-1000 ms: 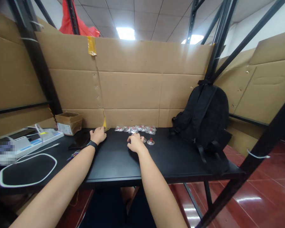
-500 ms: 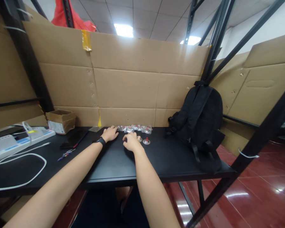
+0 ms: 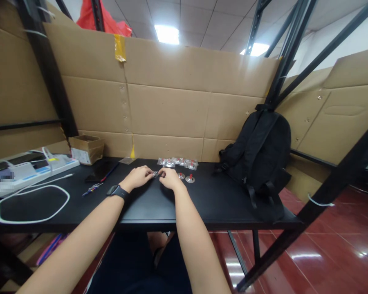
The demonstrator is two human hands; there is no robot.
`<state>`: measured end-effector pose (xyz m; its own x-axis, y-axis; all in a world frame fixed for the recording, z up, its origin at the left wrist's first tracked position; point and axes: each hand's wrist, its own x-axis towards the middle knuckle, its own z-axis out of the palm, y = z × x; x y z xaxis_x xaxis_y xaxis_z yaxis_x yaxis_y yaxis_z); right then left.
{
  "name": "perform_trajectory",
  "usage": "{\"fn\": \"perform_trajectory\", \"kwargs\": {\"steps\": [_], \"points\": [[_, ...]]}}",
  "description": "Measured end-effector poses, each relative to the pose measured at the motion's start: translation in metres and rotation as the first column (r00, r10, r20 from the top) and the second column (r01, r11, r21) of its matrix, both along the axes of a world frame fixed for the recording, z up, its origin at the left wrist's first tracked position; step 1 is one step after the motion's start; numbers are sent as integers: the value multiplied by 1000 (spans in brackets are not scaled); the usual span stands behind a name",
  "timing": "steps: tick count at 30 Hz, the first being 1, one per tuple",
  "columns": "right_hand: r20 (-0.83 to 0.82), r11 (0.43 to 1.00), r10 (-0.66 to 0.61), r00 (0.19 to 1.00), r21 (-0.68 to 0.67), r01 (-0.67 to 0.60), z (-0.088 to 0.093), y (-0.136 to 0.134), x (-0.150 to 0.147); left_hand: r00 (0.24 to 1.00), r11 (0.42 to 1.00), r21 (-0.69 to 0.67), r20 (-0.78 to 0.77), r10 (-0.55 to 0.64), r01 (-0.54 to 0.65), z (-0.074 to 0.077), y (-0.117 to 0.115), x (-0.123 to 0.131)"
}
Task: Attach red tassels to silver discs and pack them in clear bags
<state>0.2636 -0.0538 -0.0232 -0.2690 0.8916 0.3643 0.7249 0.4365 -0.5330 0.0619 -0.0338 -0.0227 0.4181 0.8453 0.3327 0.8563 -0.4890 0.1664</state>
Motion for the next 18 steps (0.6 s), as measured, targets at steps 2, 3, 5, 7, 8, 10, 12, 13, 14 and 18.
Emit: {"fn": "perform_trajectory", "kwargs": {"steps": [2,3,5,7,8,10,12,13,14,18], "points": [[-37,999,43,998,-17,-44,-4,2,0,1000,1000,-17,5,-18,18,0,1,0],[-49,999,51,998,-19,-51,-6,3,1,1000,999,-24,4,-26,27,0,2,0],[-63,998,58,996,-15,-59,-8,5,1,998,998,-27,15,-57,58,-2,5,1],[-64,998,66,996,-9,-67,-9,6,2,993,993,-38,44,-107,109,-3,7,1],[-63,998,66,996,-7,-66,-9,6,2,989,989,-51,63,-135,138,-3,8,1],[-72,998,54,996,-13,-55,-10,7,2,980,982,-61,101,-169,176,-2,8,-1],[-106,998,55,993,-26,-58,-11,8,2,976,984,-20,134,-173,178,1,7,-3],[-130,997,66,989,-31,-70,-11,8,2,973,985,13,155,-171,171,3,6,-4],[-154,996,81,985,-34,-87,-11,8,1,968,985,43,180,-174,169,4,5,-4],[-201,992,111,973,-28,-119,-9,7,-1,928,975,73,298,-224,212,6,4,0]]}}
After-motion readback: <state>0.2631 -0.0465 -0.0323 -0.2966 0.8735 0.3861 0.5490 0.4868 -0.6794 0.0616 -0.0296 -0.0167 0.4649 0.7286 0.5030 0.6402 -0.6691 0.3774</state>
